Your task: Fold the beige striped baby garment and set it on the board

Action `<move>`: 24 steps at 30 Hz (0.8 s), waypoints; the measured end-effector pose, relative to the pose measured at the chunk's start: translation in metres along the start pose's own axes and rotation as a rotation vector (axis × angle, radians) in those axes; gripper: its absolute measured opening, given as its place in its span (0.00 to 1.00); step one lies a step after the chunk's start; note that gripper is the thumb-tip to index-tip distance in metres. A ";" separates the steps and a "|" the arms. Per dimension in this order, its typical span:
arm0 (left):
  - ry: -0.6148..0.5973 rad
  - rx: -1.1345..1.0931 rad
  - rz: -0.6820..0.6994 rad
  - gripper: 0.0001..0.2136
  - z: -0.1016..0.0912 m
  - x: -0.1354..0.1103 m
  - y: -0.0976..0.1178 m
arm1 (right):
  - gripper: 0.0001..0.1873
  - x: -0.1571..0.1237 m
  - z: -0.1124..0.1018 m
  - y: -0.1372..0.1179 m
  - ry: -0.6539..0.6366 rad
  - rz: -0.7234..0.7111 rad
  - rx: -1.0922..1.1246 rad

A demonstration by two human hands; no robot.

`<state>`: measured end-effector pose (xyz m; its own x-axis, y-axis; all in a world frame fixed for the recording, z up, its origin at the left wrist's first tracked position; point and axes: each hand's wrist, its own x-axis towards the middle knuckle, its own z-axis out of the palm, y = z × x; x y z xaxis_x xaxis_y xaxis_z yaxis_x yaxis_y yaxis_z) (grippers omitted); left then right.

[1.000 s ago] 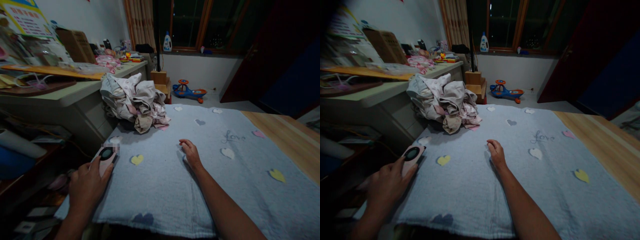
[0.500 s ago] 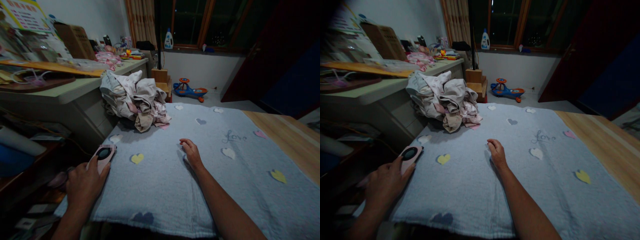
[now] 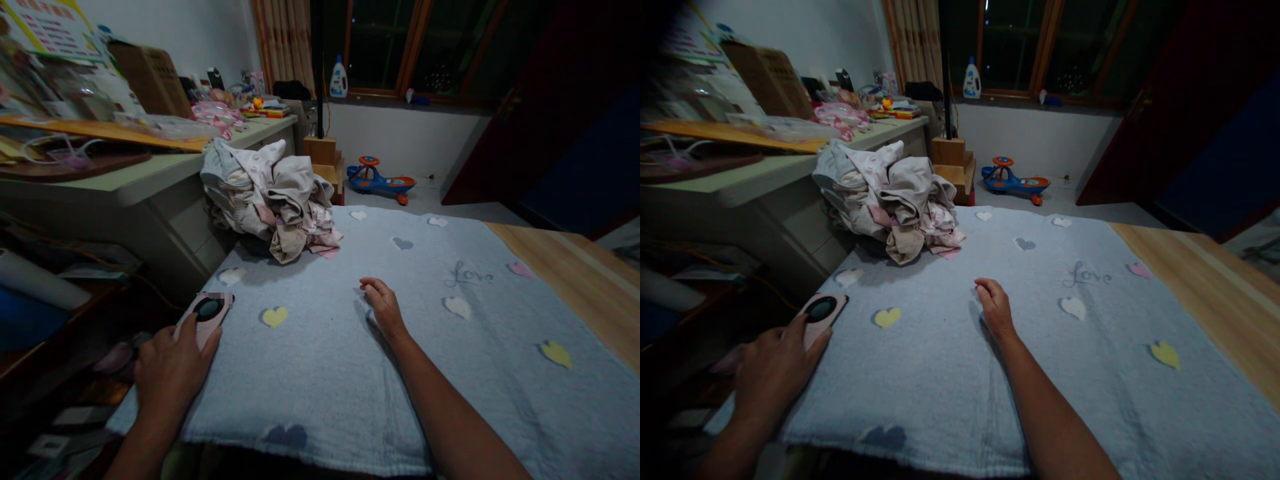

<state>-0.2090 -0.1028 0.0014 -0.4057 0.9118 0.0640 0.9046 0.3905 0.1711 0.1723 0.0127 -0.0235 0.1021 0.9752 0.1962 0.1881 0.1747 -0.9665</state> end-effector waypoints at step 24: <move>0.054 0.312 -0.042 0.35 0.002 -0.002 -0.016 | 0.18 0.000 -0.001 0.000 -0.022 -0.006 -0.014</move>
<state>-0.2227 -0.1103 -0.0031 -0.4426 0.8891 0.1168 0.8799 0.4557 -0.1345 0.1734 0.0123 -0.0229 0.0797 0.9769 0.1981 0.2021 0.1787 -0.9629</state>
